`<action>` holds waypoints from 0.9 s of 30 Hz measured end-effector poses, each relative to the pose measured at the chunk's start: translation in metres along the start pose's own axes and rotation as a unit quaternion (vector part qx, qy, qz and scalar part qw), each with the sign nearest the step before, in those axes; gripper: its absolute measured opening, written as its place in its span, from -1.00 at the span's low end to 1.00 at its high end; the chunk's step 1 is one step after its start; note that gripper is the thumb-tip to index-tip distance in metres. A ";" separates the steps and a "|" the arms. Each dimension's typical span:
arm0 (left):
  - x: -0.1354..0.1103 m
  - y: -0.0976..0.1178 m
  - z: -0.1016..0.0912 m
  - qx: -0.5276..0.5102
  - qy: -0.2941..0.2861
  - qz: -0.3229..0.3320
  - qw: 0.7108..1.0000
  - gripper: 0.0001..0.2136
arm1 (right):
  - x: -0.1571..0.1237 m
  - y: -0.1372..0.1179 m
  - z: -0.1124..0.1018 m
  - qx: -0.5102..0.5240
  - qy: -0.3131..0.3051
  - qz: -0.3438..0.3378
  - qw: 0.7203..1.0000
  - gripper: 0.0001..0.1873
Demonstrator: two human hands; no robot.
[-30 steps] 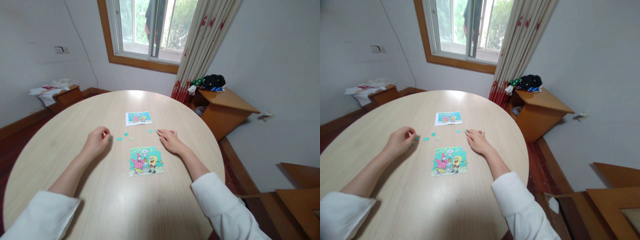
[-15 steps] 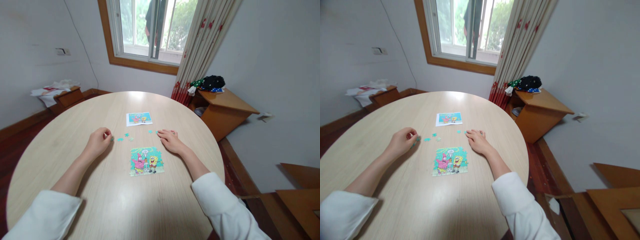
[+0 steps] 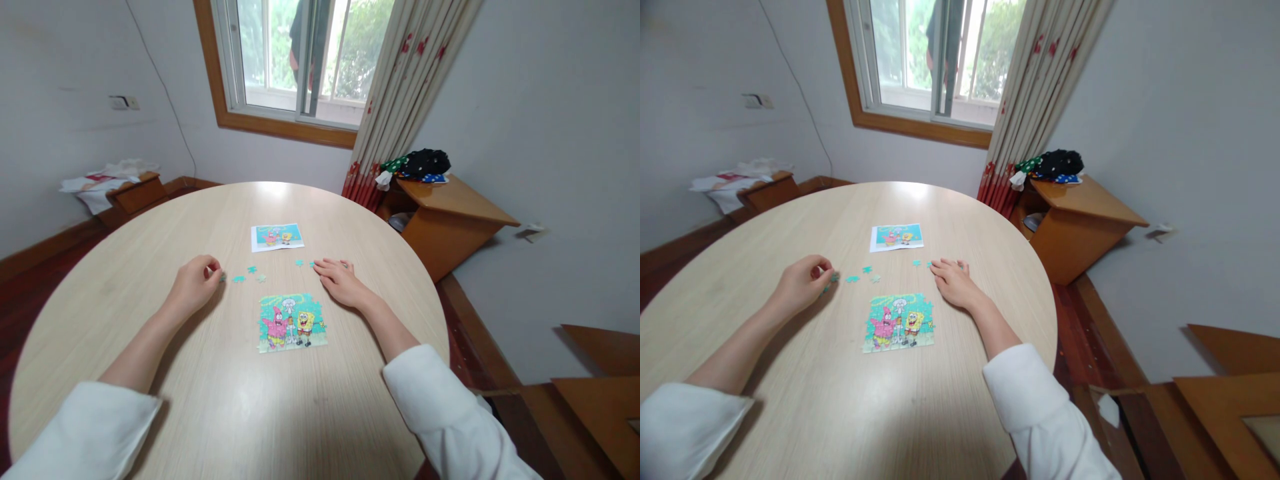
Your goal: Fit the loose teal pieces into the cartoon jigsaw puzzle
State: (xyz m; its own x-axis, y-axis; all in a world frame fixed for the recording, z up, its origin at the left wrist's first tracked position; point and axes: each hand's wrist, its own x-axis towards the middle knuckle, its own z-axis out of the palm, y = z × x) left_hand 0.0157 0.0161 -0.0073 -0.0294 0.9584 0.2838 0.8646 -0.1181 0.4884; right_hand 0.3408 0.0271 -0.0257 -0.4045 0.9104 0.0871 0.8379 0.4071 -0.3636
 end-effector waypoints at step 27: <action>0.002 -0.005 0.004 0.000 0.008 0.011 1.000 -0.90 | 0.002 0.001 0.002 0.015 0.040 0.011 0.999 -0.54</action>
State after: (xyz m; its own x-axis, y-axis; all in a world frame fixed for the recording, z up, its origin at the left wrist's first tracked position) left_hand 0.0129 0.0192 -0.0127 -0.0190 0.9515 0.3070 0.8652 -0.1382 0.4821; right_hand 0.3409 0.0290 -0.0275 -0.3544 0.9226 0.1523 0.8342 0.3855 -0.3944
